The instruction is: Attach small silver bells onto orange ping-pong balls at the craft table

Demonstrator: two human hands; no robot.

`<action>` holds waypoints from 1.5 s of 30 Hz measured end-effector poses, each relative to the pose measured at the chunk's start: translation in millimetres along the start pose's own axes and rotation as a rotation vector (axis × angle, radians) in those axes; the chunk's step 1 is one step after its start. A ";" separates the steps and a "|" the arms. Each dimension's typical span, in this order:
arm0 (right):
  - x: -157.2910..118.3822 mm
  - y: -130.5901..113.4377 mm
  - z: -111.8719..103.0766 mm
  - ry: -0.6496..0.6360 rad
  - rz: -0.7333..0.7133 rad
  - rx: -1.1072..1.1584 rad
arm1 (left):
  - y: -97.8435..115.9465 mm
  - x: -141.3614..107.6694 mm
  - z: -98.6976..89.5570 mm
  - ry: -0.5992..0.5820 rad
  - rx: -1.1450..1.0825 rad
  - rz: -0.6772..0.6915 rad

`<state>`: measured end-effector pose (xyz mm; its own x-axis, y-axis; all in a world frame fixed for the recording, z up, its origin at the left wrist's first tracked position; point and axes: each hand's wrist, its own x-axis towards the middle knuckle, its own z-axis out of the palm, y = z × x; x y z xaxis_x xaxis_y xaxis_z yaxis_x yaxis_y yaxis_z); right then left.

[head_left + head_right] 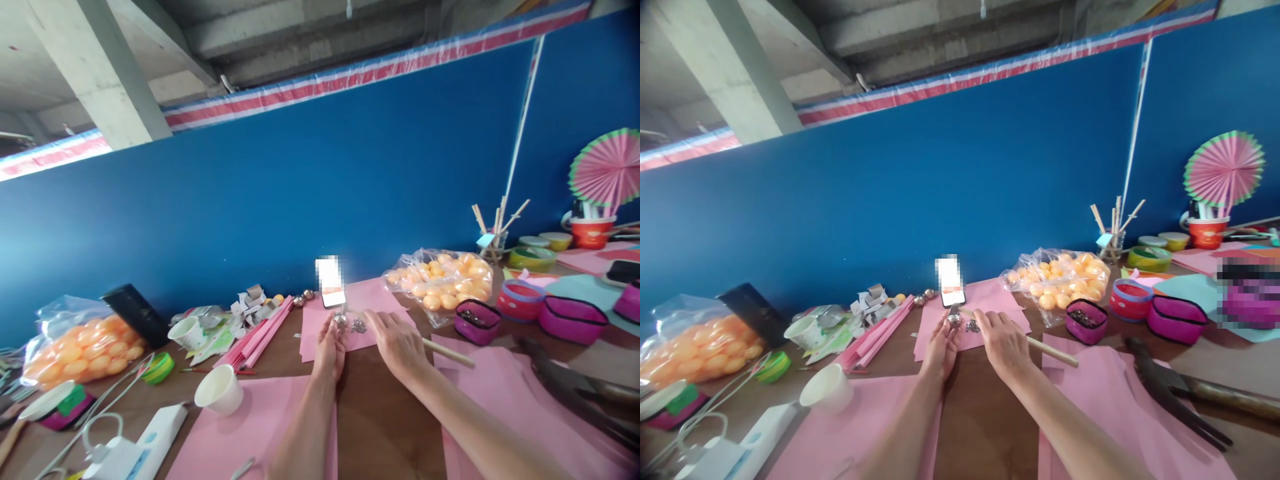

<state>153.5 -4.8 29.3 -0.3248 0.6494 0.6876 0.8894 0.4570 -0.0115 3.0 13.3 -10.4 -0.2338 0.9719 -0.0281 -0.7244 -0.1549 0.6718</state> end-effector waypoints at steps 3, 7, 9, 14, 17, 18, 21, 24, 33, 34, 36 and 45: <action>-1.6 -0.2 0.9 -0.006 -0.004 -0.005 | 0.4 -0.4 0.7 -0.022 -0.018 0.004; -3.9 -0.8 4.1 -0.057 -0.031 0.005 | 1.1 -1.3 1.5 -0.034 -0.007 0.014; -4.3 0.0 5.3 -0.077 -0.041 0.014 | 1.2 -1.2 1.2 -0.005 0.012 0.015; -4.2 2.5 6.8 -0.037 -0.002 0.035 | 1.0 0.1 1.3 0.032 0.002 0.006; -4.7 1.6 7.5 -0.064 -0.060 0.048 | 1.8 0.0 2.4 0.065 -0.015 -0.008; -4.7 1.2 7.6 -0.064 -0.069 0.046 | 2.2 -0.1 2.7 0.081 -0.023 -0.014; -4.5 0.8 7.4 -0.021 -0.043 0.031 | 2.8 0.0 2.5 0.116 -0.048 -0.022; -4.2 1.0 6.6 -0.019 -0.042 0.029 | 2.5 0.8 0.8 0.098 -0.044 -0.024; -2.4 0.3 -0.1 0.015 -0.032 0.028 | 4.8 -3.9 3.9 -0.029 -0.035 0.013; -2.3 0.1 -0.3 -0.002 -0.043 0.028 | 5.3 -4.9 5.3 -0.036 -0.032 0.024; -2.3 -0.1 -0.1 -0.026 -0.055 0.030 | 6.0 -6.0 7.4 -0.043 -0.022 0.043; -3.6 -2.7 2.8 -0.053 -0.059 0.041 | 5.1 -1.0 2.9 -0.043 0.020 0.069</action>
<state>151.4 -6.7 24.9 -0.3940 0.6510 0.6489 0.8546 0.5193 -0.0020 1.5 12.1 -4.7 -0.2544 0.9658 0.0508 -0.6939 -0.2189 0.6860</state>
